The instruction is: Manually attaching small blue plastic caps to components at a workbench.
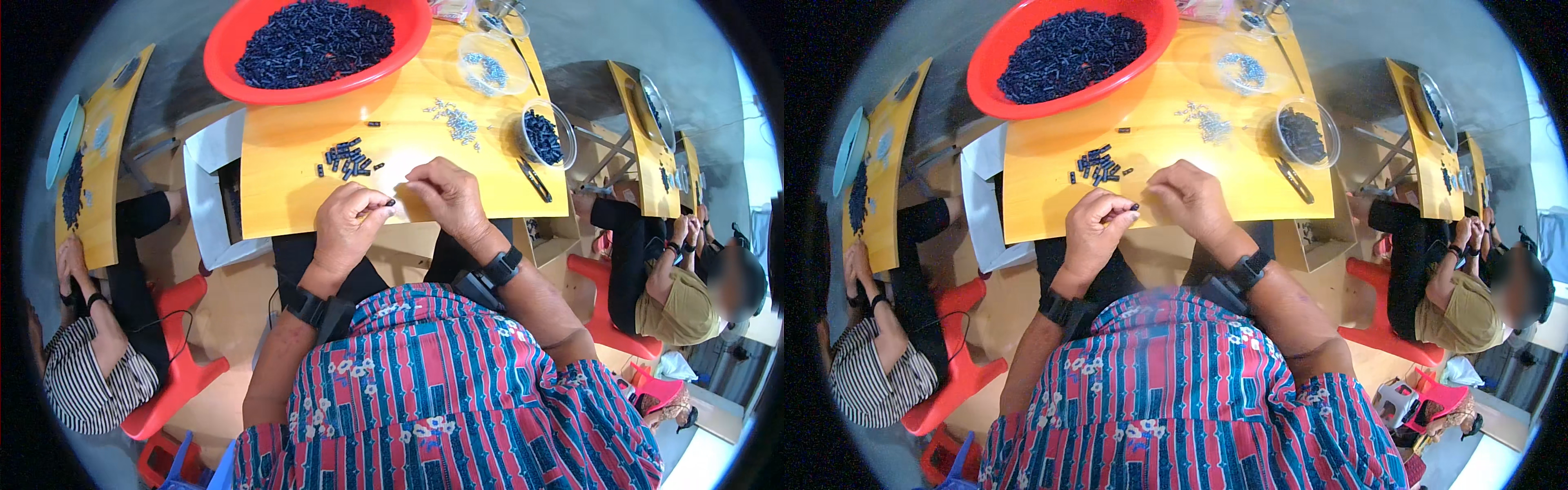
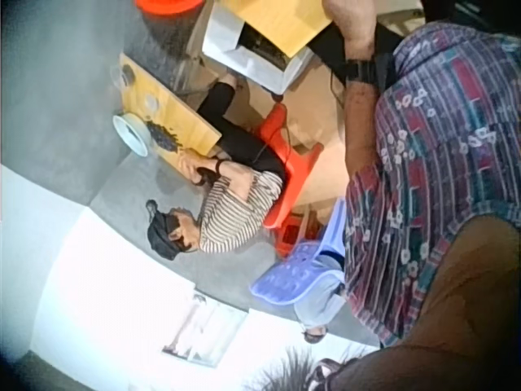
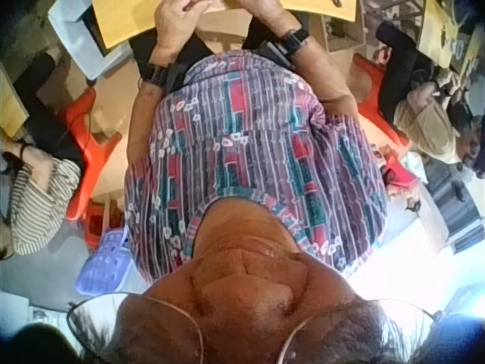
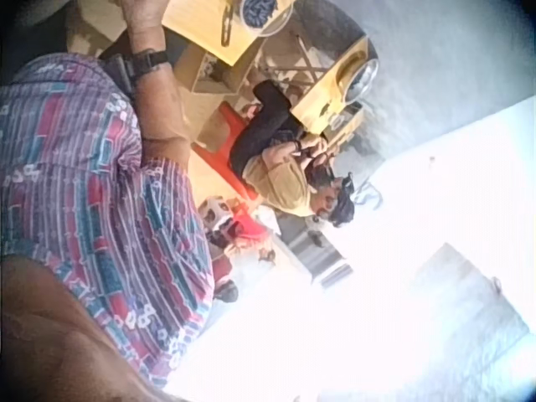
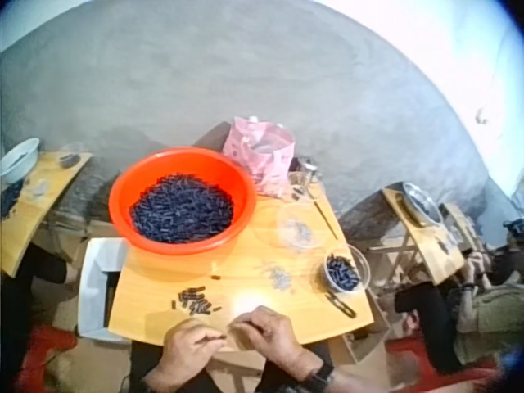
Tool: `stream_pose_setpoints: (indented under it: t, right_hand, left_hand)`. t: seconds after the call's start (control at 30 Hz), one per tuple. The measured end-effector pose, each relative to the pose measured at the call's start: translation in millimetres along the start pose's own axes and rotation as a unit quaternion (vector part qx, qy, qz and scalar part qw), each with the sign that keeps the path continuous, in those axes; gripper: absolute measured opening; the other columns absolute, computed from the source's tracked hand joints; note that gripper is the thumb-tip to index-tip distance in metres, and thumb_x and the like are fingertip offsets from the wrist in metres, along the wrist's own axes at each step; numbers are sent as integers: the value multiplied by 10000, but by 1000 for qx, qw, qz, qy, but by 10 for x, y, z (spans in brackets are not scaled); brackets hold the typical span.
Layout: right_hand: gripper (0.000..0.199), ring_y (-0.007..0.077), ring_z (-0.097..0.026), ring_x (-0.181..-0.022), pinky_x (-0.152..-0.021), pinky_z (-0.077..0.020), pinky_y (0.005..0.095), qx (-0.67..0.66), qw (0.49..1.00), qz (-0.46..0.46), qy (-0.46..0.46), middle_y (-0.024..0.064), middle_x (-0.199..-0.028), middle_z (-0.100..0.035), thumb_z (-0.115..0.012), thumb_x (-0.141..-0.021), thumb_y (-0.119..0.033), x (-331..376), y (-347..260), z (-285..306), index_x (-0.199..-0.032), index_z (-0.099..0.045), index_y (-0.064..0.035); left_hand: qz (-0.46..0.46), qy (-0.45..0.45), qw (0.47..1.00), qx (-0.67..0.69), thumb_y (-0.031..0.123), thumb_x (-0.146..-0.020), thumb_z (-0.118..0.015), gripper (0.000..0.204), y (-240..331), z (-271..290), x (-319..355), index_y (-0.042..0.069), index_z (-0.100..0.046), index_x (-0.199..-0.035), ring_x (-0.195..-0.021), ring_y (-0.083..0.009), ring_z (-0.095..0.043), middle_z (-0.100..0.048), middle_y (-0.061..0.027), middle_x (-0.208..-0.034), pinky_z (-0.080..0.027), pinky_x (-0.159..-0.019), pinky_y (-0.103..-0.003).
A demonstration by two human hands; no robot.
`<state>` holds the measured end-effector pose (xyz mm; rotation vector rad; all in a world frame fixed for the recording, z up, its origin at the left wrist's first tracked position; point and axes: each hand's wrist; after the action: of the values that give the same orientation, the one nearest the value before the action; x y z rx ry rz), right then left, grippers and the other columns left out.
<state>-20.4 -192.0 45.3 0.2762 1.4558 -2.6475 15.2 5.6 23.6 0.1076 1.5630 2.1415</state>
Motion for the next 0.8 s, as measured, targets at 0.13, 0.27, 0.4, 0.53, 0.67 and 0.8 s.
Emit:
stream_pose_setpoints:
  t: [0.13,0.27,0.4,0.53,0.67,0.8]
  right_hand:
    - [60,310,-653,-769,-695,-526,374,115,978,-86,150,136,-827,-651,-710,-804,-99,24,258,204,-851,-691,-67]
    - [49,364,-627,-820,-737,-506,436,174,951,-129,220,160,-819,-654,-666,-803,-94,56,379,452,-801,-667,-45]
    - [55,379,-618,-825,-754,-500,450,196,941,-139,237,170,-819,-657,-659,-814,-87,77,554,577,-798,-665,-34]
    - [45,377,-619,-823,-754,-504,448,184,947,-124,233,169,-823,-659,-649,-821,-70,79,591,578,-797,-668,-36]
    - [51,374,-620,-817,-747,-507,447,207,949,-99,214,169,-824,-658,-639,-827,-65,90,552,602,-796,-670,-40]
    - [49,370,-619,-806,-744,-511,445,213,950,-103,203,158,-809,-657,-634,-807,-57,88,534,614,-779,-672,-45]
  left_hand:
    - [-37,-12,998,-56,24,-762,-748,85,20,18,0,19,-684,-818,-689,-195,-612,-626,-76,-765,-485,-629,-306]
    - [-59,-6,996,-66,36,-740,-757,97,35,10,-12,34,-687,-808,-716,-226,-614,-628,-78,-758,-482,-648,-333]
    - [-71,-7,994,-83,38,-728,-766,110,44,6,-20,41,-692,-808,-730,-244,-617,-631,-78,-752,-483,-665,-345]
    - [-68,-10,994,-86,29,-726,-767,111,56,3,-20,41,-694,-808,-735,-247,-618,-633,-76,-751,-482,-672,-348]
    - [-66,-13,994,-89,29,-725,-770,114,84,7,-12,44,-697,-811,-737,-247,-618,-634,-75,-752,-482,-673,-350]
    - [-65,-16,993,-100,39,-720,-779,121,80,11,-13,46,-699,-812,-743,-246,-618,-636,-73,-753,-484,-680,-349]
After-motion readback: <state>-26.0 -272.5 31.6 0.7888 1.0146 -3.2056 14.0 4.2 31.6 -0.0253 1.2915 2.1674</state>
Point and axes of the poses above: each hand's wrist, its own x-axis away from the middle knuckle, its own z-axis out of the back of the hand, y = z × x
